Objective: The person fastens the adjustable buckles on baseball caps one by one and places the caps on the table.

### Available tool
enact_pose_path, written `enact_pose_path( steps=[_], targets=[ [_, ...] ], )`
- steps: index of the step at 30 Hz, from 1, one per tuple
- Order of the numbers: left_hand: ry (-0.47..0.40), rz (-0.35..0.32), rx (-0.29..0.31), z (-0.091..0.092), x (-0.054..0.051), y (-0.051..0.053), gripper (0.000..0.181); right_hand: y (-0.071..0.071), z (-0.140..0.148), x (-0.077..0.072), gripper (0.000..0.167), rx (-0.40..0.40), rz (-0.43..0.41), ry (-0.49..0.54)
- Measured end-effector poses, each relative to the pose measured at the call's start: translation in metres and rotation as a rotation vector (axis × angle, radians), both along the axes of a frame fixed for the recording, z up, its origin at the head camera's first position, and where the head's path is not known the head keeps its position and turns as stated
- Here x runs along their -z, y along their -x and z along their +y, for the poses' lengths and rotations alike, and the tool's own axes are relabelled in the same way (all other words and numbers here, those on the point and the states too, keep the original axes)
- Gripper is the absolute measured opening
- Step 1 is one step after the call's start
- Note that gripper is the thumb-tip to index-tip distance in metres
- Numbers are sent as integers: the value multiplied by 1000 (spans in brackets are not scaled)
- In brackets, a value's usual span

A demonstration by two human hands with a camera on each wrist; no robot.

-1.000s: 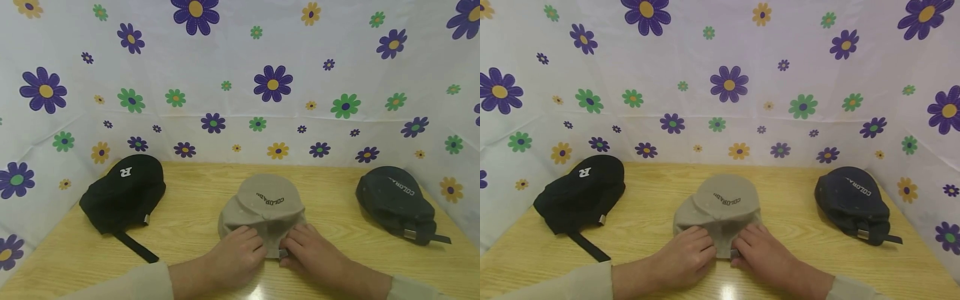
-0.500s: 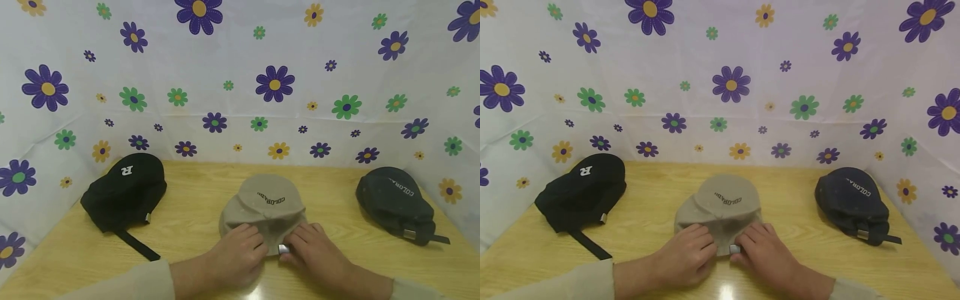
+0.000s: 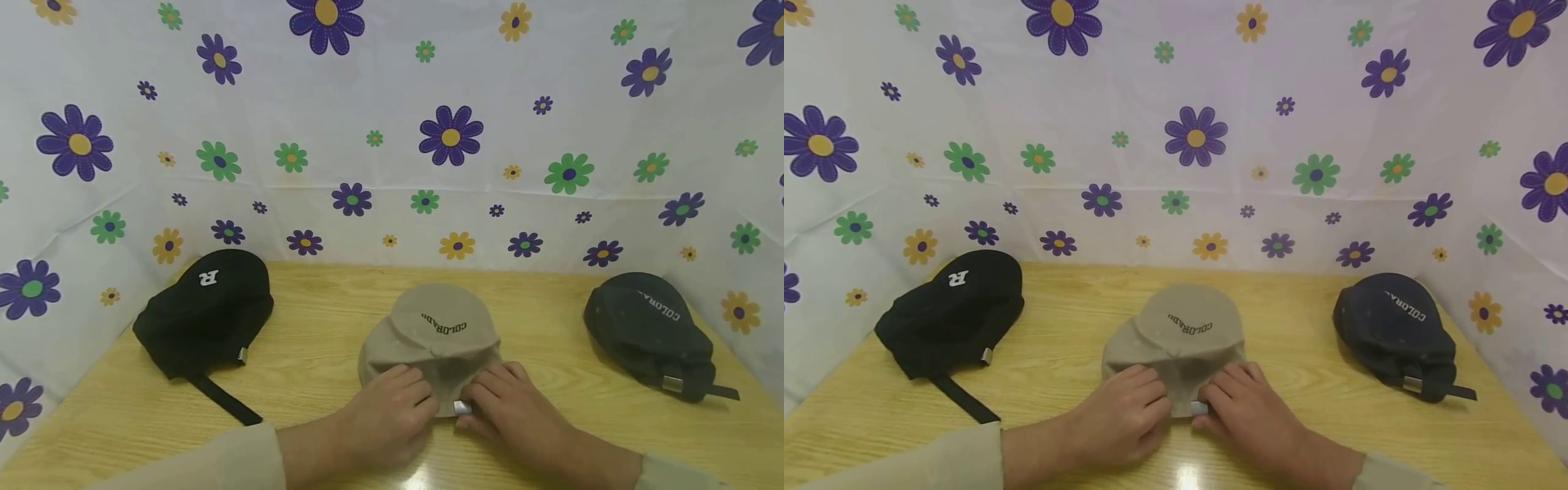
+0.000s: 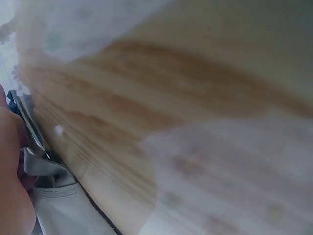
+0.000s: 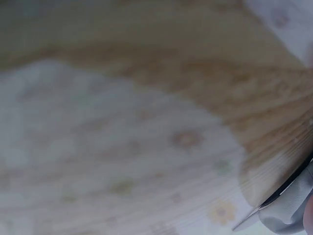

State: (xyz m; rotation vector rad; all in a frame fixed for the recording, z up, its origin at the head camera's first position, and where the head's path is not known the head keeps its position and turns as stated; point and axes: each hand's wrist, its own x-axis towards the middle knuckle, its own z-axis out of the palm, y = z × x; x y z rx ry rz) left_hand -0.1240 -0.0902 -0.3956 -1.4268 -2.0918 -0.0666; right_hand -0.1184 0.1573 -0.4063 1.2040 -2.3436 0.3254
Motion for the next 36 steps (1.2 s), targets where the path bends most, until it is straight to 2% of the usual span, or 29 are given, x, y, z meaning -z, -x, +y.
enact_pose_path(
  steps=[7, 17, 24, 30, 33, 36],
  targets=[
    [-5, -40, 4, 0, -1, 1, 9, 1, 0, -2, 25, -1, 0, 6],
    [-34, -5, 19, 1, -1, 2, 9, 1, 0, -4, 24, 21, -10, 5],
    [-29, -26, 19, 1, -1, 2, 10, 0, 0, -4, 26, 10, -5, 13],
    [-23, -73, 16, 1, 0, 0, 8, 0, -1, -4, 27, -10, 9, 35],
    [-27, -82, 30, 2, 0, 0, 3, 0, -1, -3, 28, -21, 15, 42],
    [-37, -52, 63, 2, 0, 0, 5, 1, -1, -2, 28, -28, 11, 48]
  ],
)
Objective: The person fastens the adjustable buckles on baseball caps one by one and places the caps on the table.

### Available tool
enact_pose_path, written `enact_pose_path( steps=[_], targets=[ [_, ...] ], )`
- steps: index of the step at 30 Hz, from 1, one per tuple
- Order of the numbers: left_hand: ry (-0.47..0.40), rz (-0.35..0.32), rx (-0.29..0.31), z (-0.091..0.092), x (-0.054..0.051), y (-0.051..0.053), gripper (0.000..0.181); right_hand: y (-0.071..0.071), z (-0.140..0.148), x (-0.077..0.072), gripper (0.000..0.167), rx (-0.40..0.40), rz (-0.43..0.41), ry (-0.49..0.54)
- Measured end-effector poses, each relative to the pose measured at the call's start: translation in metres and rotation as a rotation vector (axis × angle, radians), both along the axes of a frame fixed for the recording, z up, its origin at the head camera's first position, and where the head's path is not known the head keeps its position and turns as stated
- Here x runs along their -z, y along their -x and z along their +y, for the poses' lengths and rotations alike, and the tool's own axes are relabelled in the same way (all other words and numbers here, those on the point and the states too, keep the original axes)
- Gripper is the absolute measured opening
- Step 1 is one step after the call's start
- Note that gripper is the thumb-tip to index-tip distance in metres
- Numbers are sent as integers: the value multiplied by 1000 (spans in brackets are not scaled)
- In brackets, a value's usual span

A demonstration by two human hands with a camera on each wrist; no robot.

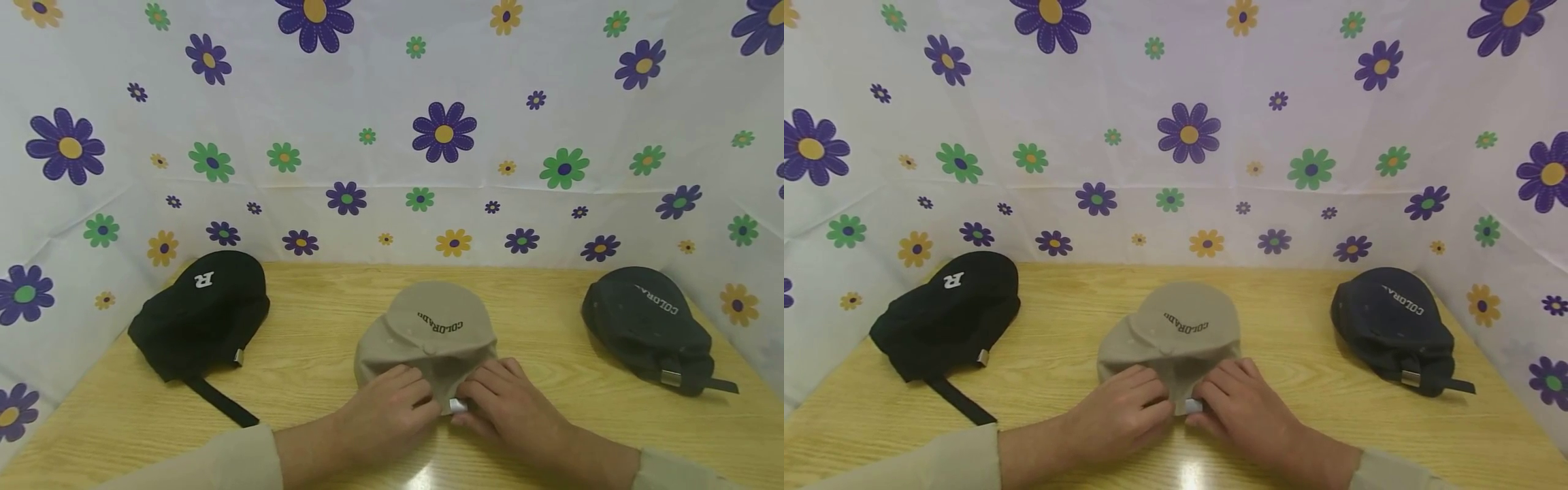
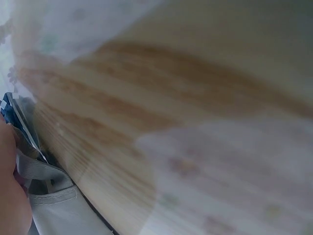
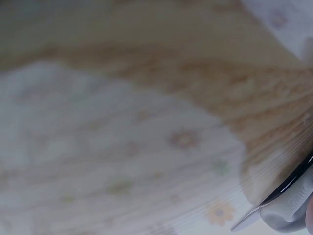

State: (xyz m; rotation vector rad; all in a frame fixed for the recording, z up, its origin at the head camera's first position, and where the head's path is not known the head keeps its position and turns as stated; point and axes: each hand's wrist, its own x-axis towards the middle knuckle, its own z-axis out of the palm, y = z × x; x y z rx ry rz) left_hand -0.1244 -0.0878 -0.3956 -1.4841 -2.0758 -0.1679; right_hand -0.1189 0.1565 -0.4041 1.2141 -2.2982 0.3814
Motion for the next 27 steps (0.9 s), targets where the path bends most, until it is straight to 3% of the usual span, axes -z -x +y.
enact_pose_path(
  steps=[4, 9, 18, 27],
  targets=[
    [-14, 69, 41, 0, 0, 2, 6, 1, 0, 1, 28, -18, -7, 9],
    [-10, 101, 69, -2, 1, 3, 5, 1, 1, 2, 29, -33, -4, 22],
    [2, 95, 92, -2, 1, 4, 4, -1, 1, 1, 28, -10, -74, -19],
    [-15, 71, 101, -1, 0, 3, 8, 0, 0, 1, 28, -36, -38, -26]
  ],
)
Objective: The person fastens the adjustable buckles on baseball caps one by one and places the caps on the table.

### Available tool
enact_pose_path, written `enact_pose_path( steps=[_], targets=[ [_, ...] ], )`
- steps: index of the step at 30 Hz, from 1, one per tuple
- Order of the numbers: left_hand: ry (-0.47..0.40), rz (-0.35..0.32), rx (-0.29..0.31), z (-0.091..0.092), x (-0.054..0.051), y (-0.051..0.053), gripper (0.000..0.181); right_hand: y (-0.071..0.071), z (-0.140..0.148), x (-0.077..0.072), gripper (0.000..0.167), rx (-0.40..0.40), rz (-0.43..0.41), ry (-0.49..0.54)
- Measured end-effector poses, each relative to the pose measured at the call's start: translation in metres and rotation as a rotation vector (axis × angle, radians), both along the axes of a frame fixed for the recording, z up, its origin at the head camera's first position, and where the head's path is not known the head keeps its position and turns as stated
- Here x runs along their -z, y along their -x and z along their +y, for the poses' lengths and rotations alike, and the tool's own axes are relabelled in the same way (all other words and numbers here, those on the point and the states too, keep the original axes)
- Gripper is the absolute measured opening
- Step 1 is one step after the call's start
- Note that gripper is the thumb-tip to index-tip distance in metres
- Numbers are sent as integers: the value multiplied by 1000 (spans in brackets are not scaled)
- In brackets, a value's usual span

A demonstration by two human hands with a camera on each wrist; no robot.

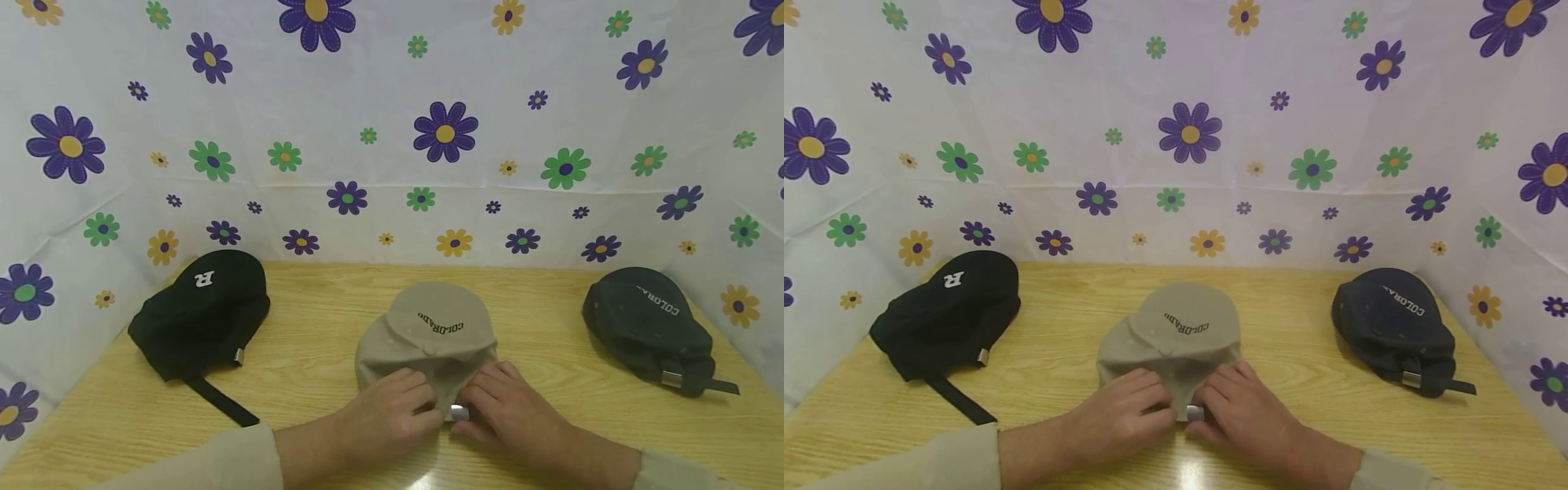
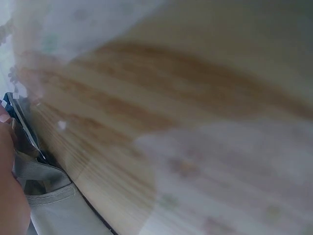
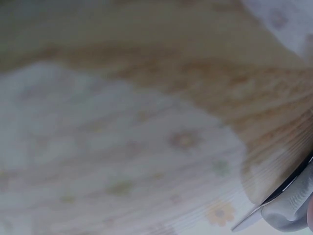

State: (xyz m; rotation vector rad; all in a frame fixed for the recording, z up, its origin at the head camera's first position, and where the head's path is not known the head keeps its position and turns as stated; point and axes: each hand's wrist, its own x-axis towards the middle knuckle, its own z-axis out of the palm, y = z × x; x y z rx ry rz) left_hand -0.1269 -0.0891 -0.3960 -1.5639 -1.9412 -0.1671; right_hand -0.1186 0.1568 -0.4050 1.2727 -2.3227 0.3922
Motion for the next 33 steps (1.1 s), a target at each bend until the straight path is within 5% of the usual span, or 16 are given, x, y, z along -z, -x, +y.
enact_pose_path(
  steps=[11, 20, 33],
  targets=[
    [-59, -17, 51, -1, 0, 1, 8, 0, 0, -1, 24, -41, 36, 37],
    [-78, 41, 53, 0, 1, 2, 16, 1, -1, -1, 23, -67, 56, 48],
    [-79, 4, 64, 1, 1, 3, 14, 1, -1, -2, 23, -76, 54, 51]
  ],
)
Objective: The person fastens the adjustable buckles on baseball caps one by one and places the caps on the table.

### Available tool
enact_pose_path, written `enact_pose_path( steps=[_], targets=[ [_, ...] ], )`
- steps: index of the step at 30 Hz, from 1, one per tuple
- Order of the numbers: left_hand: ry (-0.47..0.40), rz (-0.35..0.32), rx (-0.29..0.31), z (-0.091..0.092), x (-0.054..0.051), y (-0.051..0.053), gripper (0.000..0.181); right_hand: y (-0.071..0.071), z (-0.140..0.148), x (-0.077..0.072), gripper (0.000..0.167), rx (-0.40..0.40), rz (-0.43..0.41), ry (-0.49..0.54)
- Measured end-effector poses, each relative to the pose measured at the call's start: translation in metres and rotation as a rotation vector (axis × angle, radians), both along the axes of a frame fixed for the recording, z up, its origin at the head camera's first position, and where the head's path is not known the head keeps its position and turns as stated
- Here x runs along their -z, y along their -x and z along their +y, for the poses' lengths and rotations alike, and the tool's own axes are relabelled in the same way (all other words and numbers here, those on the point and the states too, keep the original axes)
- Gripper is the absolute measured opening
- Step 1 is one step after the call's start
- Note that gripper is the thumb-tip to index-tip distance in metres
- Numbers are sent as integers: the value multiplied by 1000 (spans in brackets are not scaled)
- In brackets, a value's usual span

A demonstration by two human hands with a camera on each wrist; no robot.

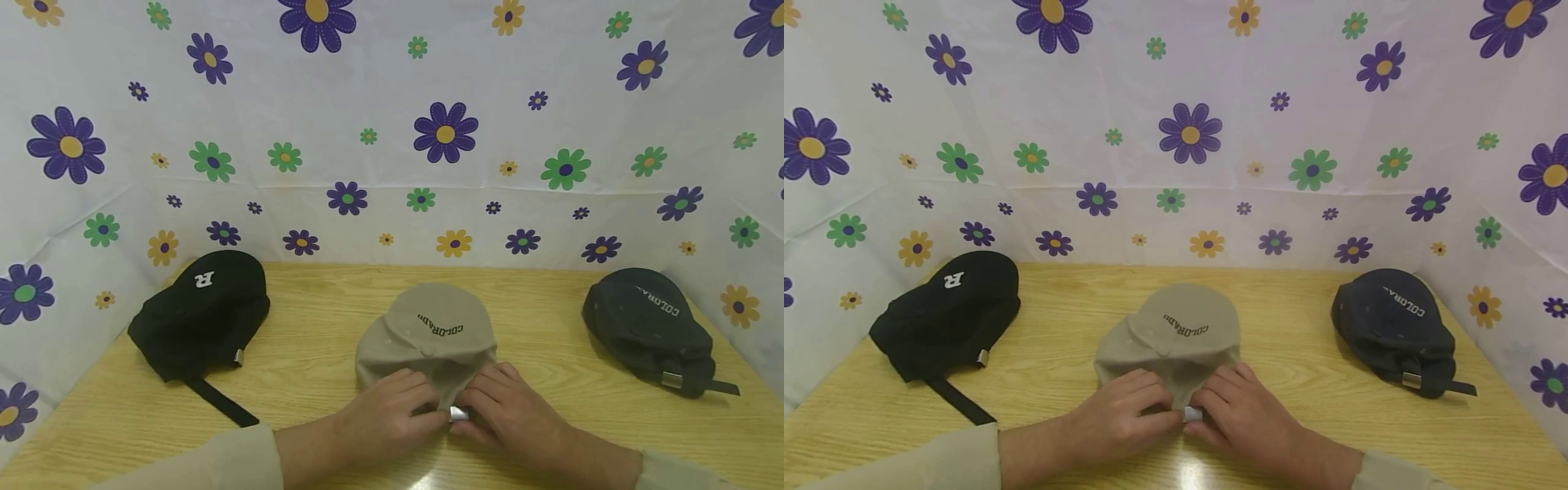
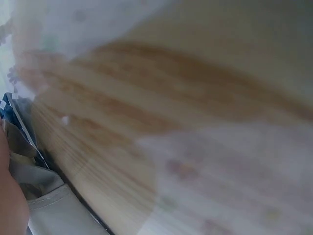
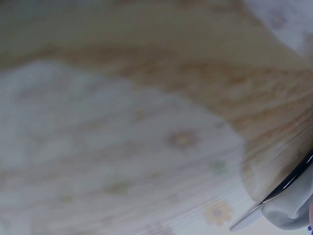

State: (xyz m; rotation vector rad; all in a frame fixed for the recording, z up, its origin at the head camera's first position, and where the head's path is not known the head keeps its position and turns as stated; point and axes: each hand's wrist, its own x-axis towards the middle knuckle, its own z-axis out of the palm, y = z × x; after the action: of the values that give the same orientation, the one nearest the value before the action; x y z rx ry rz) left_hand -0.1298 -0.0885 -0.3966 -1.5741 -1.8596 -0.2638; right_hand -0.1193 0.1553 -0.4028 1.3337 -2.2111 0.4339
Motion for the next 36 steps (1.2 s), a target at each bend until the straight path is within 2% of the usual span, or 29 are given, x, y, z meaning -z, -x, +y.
enact_pose_path(
  steps=[5, 13, 16, 20, 26, 30, 36],
  targets=[
    [-14, -21, 10, 1, 0, 0, 11, 0, 0, 0, 24, -4, -3, 2],
    [-30, -11, 19, 3, 2, -1, 10, -1, 0, 0, 25, -2, 8, 4],
    [-32, -27, 2, 4, 2, -2, 8, -2, -1, 1, 25, -6, 14, 7],
    [-28, -44, -48, 5, 3, -4, 2, -2, -1, 1, 25, -9, 25, 9],
    [-1, -37, -105, 4, 2, -5, 6, -1, 0, 2, 26, -1, 35, 5],
    [13, -44, -115, 3, 1, -5, 8, -1, 0, 1, 26, 6, 27, 4],
    [12, -59, -90, 2, 1, -5, 7, -1, -1, 1, 25, 0, 16, 9]
  ],
)
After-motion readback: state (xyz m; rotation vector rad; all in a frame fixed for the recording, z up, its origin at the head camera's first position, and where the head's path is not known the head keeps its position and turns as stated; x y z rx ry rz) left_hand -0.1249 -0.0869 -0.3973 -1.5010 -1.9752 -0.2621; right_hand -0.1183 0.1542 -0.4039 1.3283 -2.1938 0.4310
